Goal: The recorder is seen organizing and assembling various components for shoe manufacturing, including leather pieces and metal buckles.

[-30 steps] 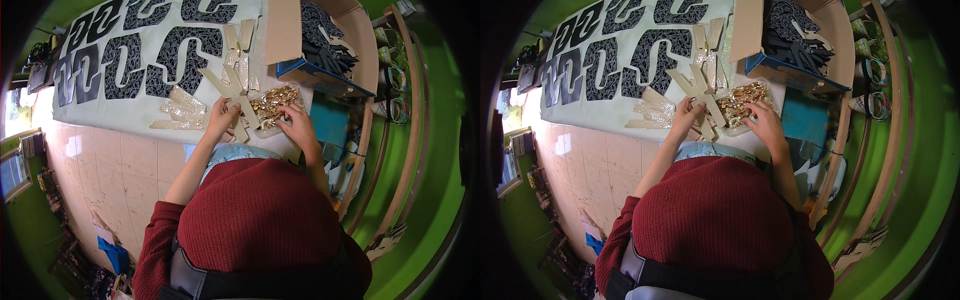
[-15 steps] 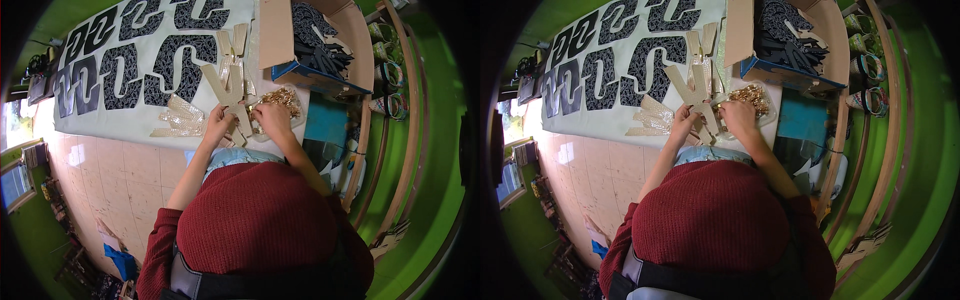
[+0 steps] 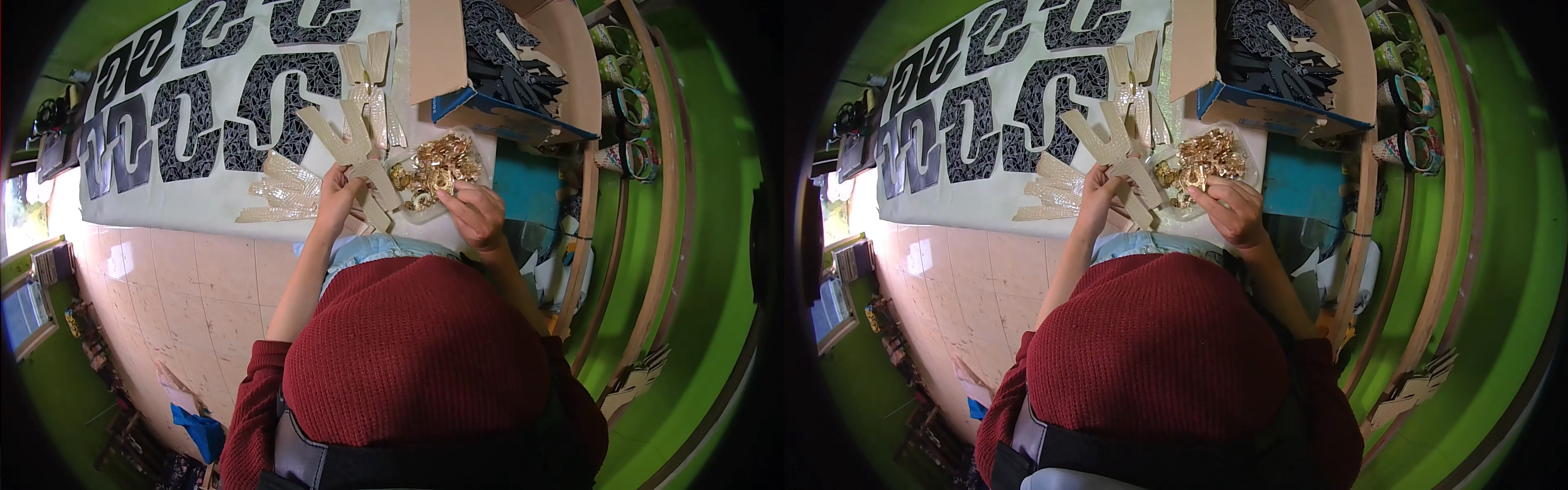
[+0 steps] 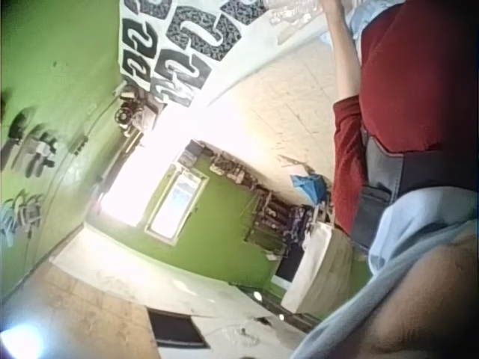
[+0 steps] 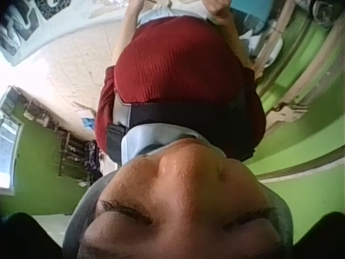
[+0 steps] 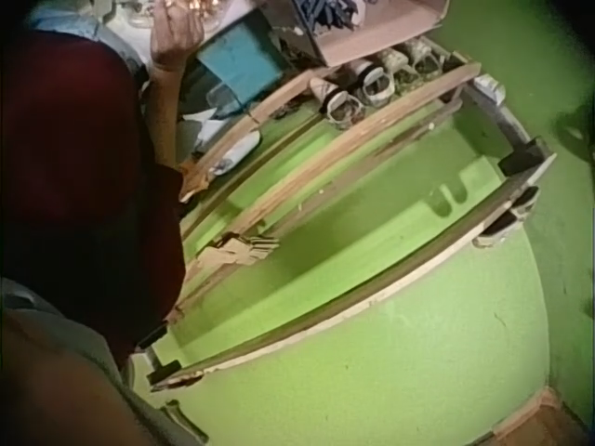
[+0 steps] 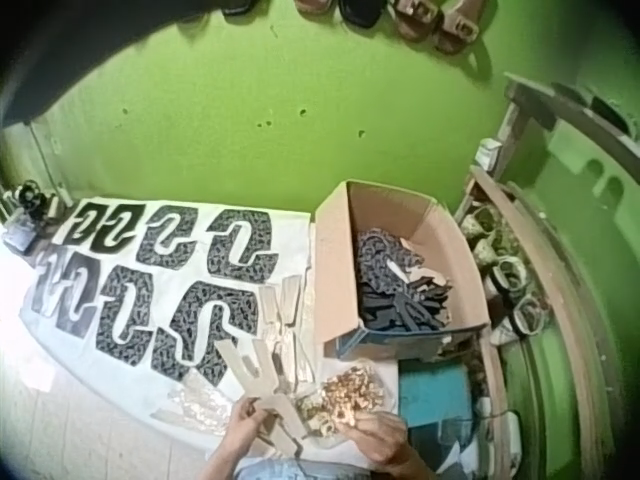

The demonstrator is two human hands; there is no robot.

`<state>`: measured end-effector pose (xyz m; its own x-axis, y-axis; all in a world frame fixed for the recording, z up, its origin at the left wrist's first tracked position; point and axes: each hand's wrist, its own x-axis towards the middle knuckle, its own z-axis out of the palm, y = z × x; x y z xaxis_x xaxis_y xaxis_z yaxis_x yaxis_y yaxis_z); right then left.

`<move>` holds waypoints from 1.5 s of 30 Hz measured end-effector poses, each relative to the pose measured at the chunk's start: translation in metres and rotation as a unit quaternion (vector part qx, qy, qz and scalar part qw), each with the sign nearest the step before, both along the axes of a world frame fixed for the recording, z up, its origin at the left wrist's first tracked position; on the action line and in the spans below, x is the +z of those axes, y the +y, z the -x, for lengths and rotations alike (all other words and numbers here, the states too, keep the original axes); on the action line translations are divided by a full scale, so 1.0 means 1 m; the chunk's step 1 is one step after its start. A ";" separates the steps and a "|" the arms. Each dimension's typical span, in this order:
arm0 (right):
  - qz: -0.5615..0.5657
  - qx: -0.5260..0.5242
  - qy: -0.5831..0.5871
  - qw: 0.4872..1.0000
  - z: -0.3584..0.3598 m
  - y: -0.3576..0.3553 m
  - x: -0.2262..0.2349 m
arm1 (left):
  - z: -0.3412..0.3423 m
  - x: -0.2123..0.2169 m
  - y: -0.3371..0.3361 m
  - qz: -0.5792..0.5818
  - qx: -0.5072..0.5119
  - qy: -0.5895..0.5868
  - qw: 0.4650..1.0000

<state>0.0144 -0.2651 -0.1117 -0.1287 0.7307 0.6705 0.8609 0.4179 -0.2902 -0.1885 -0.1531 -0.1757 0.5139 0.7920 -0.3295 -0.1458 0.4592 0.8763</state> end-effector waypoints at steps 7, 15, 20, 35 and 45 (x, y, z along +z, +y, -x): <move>0.013 -0.030 0.043 0.999 0.013 -0.003 -0.009 | 0.000 0.000 0.000 0.019 0.022 -0.007 1.000; 0.152 -0.194 0.176 0.953 0.016 -0.003 -0.034 | 0.003 0.001 0.001 -0.001 0.011 0.016 1.000; 0.167 -0.200 0.187 0.947 0.018 0.011 -0.031 | 0.004 0.003 0.002 0.000 0.003 0.021 1.000; 0.355 -0.193 -0.088 0.910 0.045 0.048 -0.036 | 0.001 0.000 -0.002 -0.031 -0.013 0.051 0.998; 0.269 -0.042 0.253 0.928 0.019 0.037 -0.014 | 0.001 0.003 -0.001 -0.031 0.005 0.008 0.999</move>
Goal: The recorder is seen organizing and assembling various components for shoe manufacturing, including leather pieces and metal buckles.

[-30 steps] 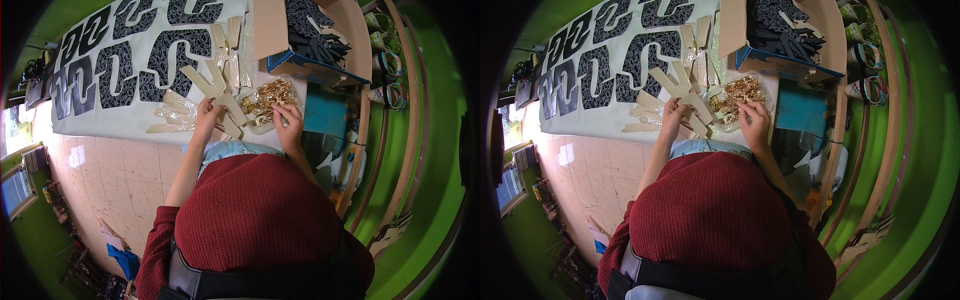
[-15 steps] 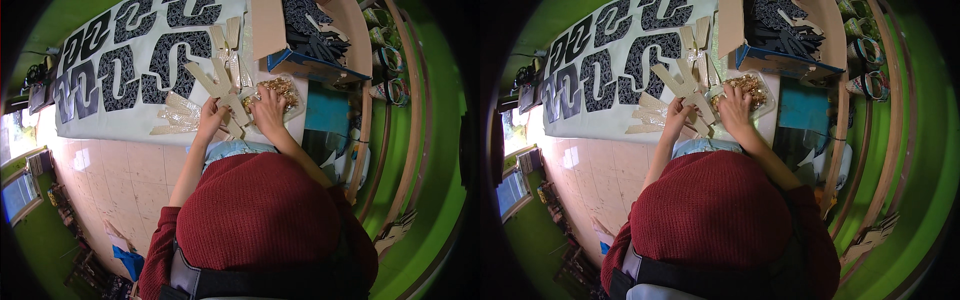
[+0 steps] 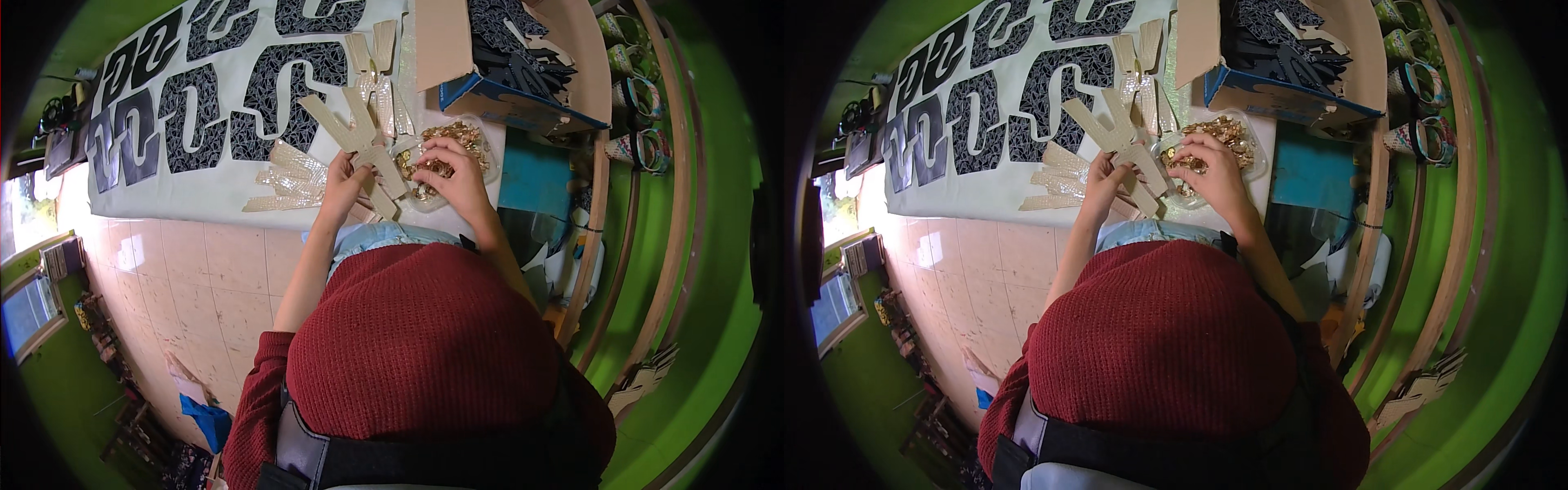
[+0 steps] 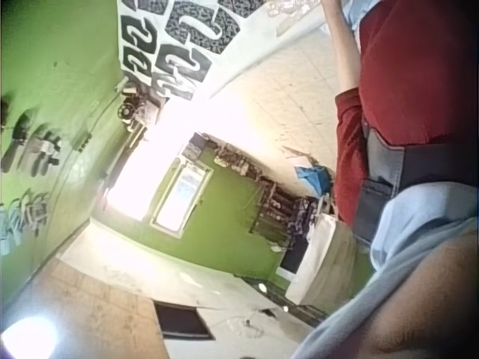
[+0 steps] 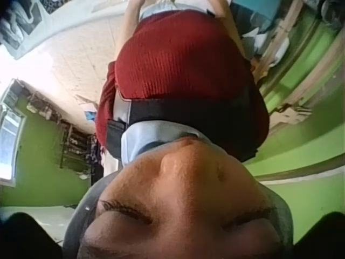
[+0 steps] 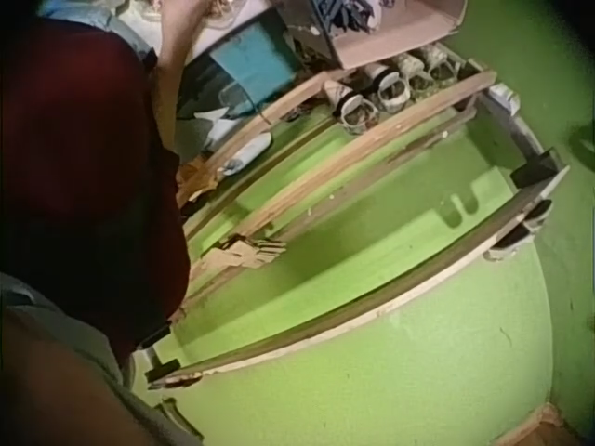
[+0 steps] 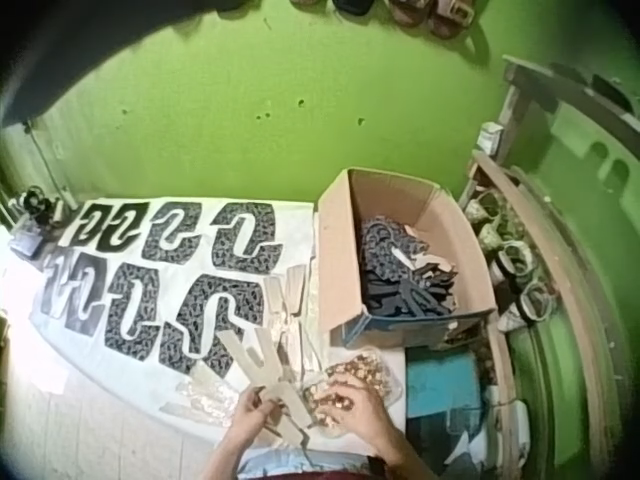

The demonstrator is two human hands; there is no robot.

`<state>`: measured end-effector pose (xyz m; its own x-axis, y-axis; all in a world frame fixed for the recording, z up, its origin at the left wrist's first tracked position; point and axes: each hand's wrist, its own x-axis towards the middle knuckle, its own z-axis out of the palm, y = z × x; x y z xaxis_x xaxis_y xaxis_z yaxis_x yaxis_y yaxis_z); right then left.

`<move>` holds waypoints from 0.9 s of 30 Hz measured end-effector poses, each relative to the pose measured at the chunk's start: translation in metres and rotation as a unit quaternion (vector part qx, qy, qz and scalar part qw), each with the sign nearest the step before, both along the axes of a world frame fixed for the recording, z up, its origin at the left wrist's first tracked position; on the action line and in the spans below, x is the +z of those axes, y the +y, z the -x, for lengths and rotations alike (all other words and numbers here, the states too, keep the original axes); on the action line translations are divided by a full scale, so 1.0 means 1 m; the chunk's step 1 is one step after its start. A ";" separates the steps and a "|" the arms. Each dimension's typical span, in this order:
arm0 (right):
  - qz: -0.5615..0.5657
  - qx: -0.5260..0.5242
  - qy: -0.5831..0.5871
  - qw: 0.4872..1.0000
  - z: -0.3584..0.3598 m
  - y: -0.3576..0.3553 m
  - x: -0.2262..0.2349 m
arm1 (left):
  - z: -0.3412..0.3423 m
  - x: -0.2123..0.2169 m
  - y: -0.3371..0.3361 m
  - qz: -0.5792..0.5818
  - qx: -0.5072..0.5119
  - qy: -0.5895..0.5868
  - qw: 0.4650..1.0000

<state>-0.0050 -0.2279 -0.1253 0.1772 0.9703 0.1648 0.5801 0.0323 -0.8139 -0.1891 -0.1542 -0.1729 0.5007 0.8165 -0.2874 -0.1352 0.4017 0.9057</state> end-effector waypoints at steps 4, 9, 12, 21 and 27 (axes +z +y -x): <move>0.138 -0.007 0.177 0.974 0.001 -0.006 0.007 | -0.001 -0.001 0.000 0.013 0.002 0.008 1.000; 0.131 -0.019 0.363 0.922 -0.003 -0.009 0.001 | -0.001 -0.003 0.001 0.008 -0.004 0.020 1.000; 0.142 -0.041 0.453 0.879 -0.007 -0.010 0.003 | 0.000 -0.003 0.001 0.010 0.000 0.011 1.000; 0.164 -0.034 0.598 0.784 -0.013 -0.016 0.023 | 0.003 -0.001 0.003 0.043 -0.011 0.016 0.999; 0.150 -0.028 0.576 0.803 -0.009 -0.015 0.035 | 0.002 0.025 0.006 0.086 0.033 -0.021 0.996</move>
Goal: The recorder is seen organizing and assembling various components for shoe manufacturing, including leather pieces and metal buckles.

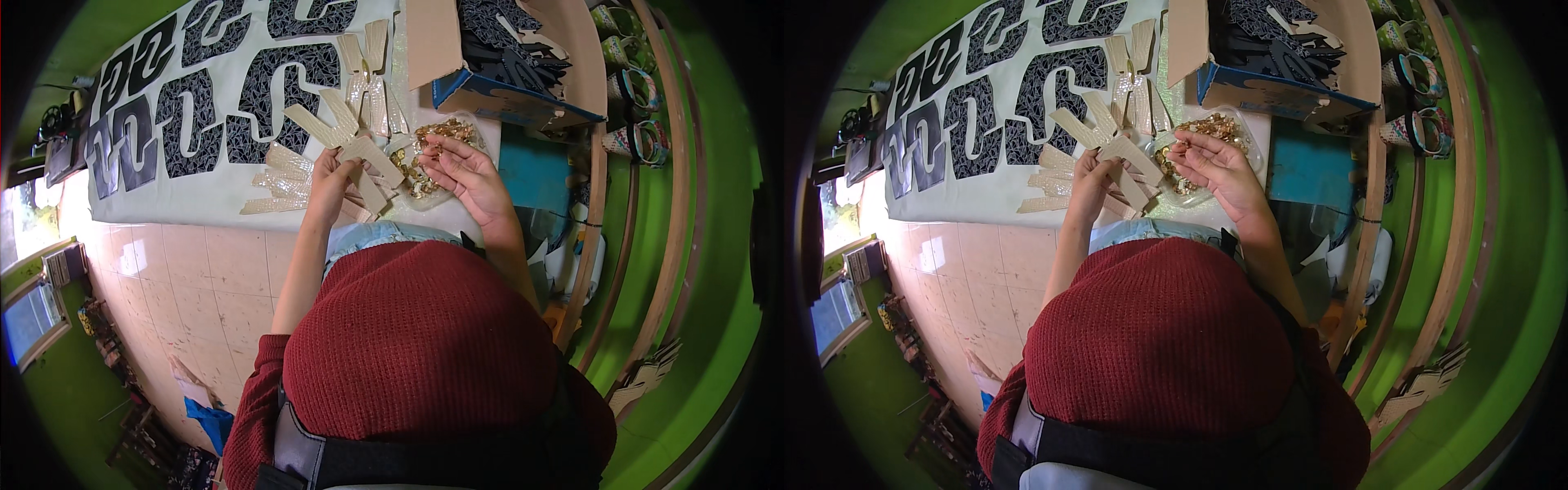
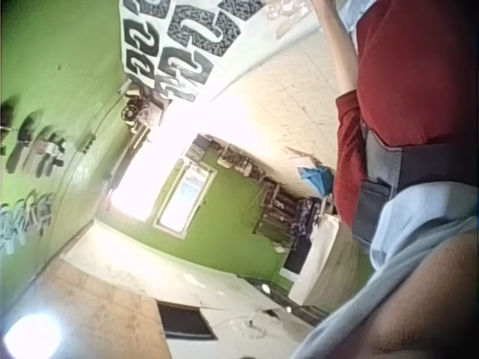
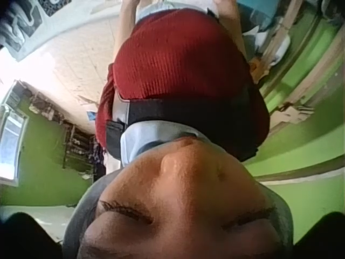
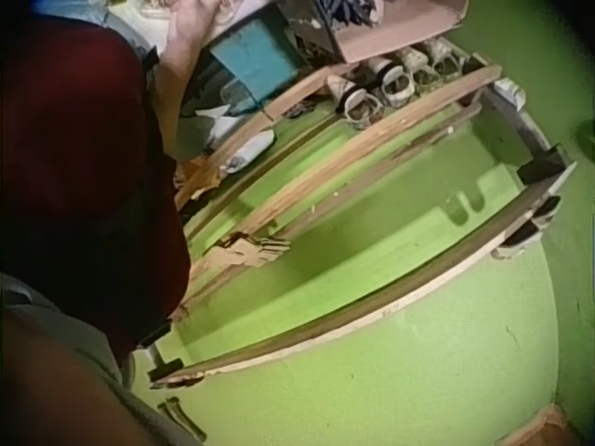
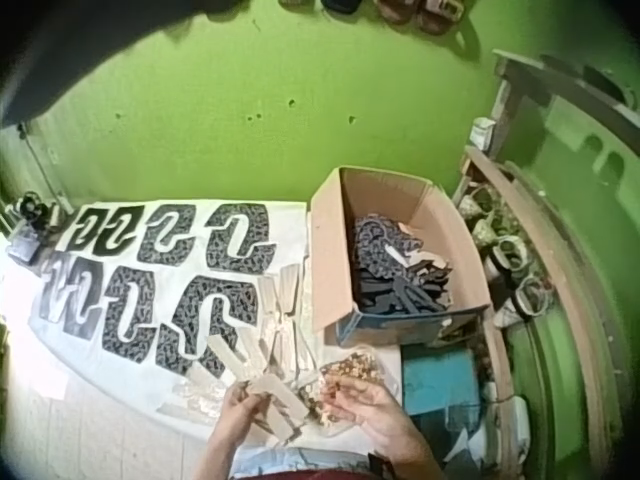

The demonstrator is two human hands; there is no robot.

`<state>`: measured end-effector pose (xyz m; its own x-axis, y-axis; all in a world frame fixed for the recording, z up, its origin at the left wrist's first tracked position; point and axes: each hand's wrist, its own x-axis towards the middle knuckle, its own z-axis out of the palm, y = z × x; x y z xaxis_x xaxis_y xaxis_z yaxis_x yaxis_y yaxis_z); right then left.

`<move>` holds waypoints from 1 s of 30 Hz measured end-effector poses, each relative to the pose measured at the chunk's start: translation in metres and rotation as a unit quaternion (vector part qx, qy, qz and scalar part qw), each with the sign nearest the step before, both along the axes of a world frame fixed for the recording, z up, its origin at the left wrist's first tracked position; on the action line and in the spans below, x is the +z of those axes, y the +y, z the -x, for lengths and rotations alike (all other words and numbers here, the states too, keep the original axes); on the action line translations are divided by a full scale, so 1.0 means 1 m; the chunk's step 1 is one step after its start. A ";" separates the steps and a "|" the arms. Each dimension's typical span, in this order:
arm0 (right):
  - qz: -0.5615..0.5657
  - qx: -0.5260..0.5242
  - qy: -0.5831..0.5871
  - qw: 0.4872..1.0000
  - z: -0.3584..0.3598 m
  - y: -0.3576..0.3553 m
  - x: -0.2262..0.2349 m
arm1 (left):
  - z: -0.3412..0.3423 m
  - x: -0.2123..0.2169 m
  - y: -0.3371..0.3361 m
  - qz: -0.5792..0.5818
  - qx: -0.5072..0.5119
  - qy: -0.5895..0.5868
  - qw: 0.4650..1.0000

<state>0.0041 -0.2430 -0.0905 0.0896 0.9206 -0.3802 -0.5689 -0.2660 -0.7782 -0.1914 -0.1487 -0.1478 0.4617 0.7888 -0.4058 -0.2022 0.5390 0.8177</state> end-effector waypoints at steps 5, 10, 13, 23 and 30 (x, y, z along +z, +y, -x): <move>-0.015 0.003 0.012 1.000 -0.001 0.001 0.001 | 0.004 0.009 0.002 -0.018 -0.018 -0.034 0.999; -0.055 -0.006 0.023 0.998 0.002 0.005 0.004 | -0.007 0.036 -0.003 0.016 0.006 -0.093 0.995; -0.112 -0.052 -0.088 0.988 0.011 0.012 0.014 | -0.012 0.052 -0.008 -0.014 -0.012 -0.088 0.996; -0.322 -0.095 -0.534 0.776 0.035 0.029 0.066 | -0.022 0.097 -0.026 -0.182 -0.023 -0.071 0.981; -0.280 -0.138 -0.478 0.821 0.046 0.024 0.067 | -0.032 0.092 -0.039 -0.206 0.018 -0.112 0.972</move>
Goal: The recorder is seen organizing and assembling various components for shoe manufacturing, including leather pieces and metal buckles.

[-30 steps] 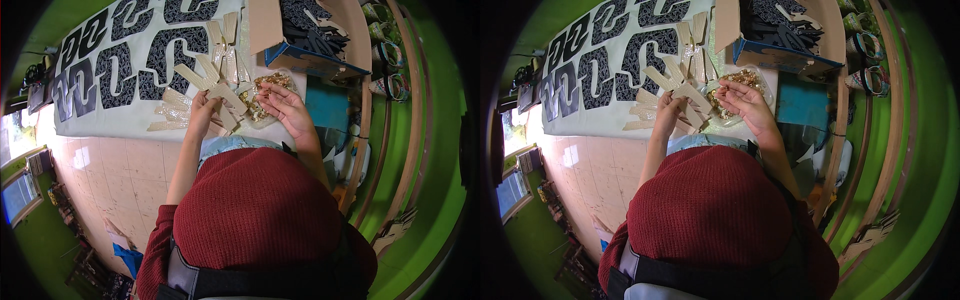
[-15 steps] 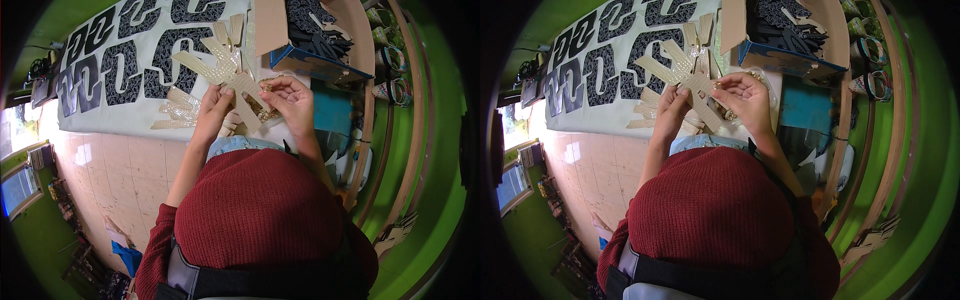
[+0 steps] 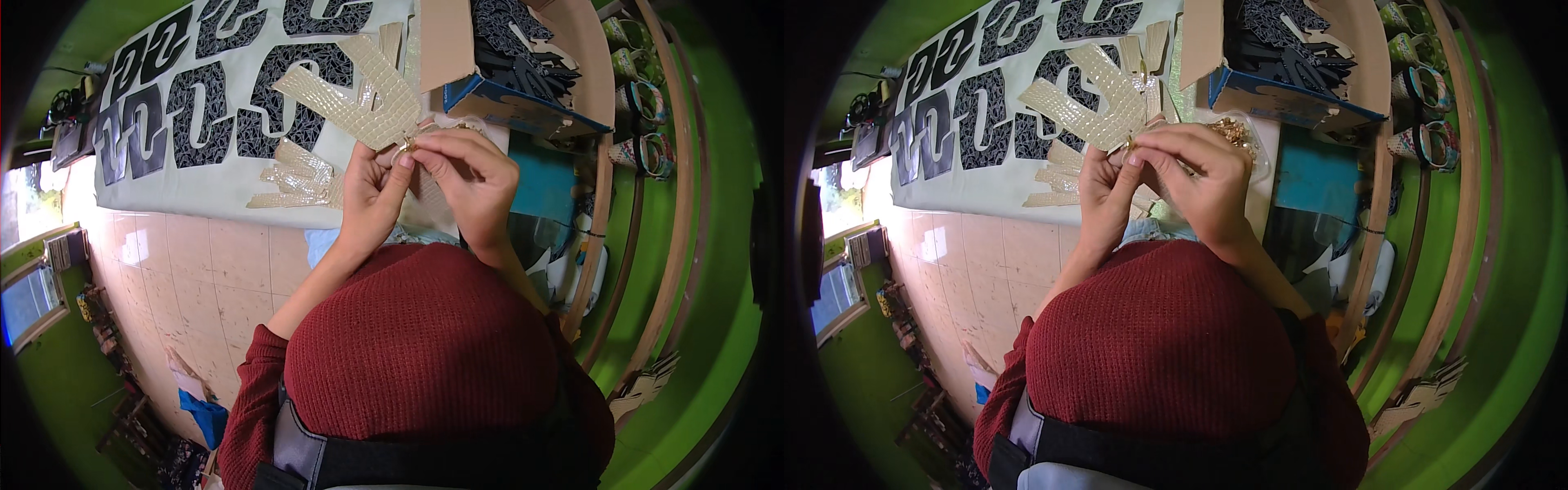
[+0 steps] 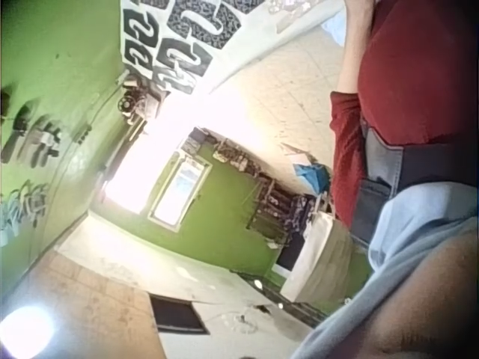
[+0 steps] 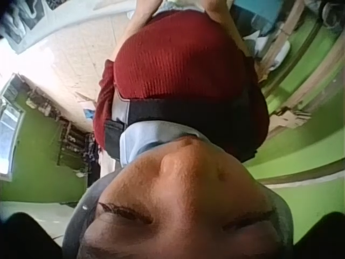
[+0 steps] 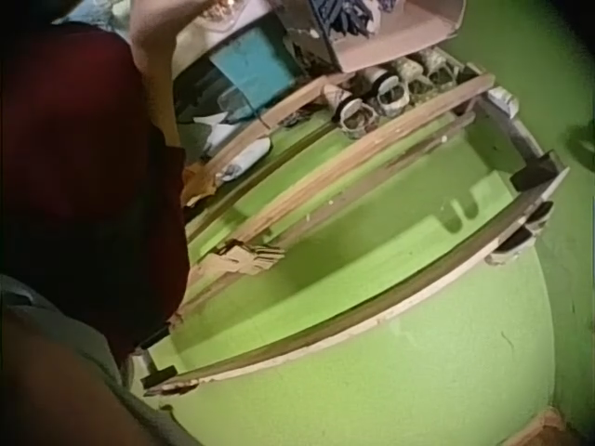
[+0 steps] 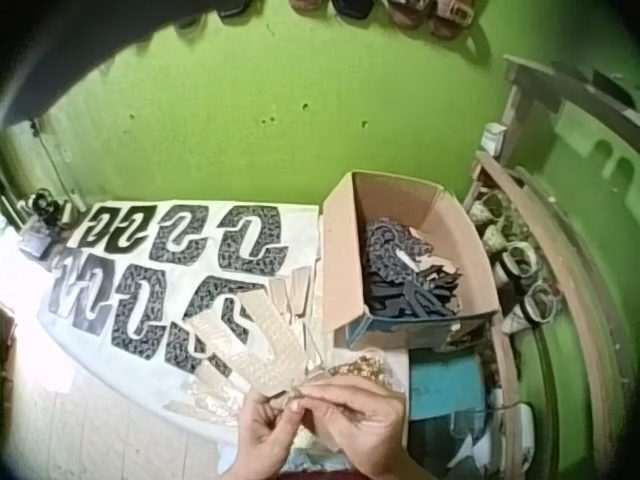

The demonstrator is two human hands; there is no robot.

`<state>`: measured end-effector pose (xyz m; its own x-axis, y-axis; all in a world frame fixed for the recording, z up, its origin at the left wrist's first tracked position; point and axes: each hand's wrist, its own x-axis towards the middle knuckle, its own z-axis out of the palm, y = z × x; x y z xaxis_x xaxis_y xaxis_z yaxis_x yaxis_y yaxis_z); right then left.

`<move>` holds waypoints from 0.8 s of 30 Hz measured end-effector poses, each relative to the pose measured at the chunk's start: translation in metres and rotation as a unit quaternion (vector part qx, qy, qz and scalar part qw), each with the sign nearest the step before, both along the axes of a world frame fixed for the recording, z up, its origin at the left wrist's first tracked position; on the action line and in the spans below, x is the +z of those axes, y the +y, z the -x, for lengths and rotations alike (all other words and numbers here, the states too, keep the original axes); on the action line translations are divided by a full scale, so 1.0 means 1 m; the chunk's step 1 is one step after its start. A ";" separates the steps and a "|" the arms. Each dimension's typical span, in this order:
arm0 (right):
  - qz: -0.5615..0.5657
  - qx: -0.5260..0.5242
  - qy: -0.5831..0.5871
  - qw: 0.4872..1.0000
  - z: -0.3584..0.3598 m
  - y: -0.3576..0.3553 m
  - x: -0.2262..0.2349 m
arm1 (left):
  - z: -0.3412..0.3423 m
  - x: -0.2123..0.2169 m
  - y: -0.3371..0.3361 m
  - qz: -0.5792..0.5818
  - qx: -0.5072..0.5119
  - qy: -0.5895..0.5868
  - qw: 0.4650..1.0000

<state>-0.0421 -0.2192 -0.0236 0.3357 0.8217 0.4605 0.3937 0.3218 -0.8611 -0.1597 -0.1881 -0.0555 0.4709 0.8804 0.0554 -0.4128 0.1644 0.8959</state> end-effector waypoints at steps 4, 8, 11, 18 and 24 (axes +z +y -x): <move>0.101 0.055 0.299 0.947 -0.006 -0.001 -0.007 | -0.003 0.003 0.000 0.007 0.004 0.018 1.000; 0.143 0.088 0.371 0.913 -0.012 -0.002 -0.012 | -0.001 0.004 0.001 0.015 -0.020 0.027 0.999; 0.160 0.110 0.433 0.880 -0.014 -0.002 -0.014 | 0.000 0.003 0.001 0.000 -0.015 0.031 0.999; 0.171 0.132 0.501 0.838 -0.016 -0.004 -0.021 | -0.003 0.008 -0.004 -0.048 -0.014 0.039 0.998; 0.122 0.163 0.521 0.829 -0.015 -0.004 -0.031 | -0.005 0.008 -0.004 -0.052 0.011 0.028 0.998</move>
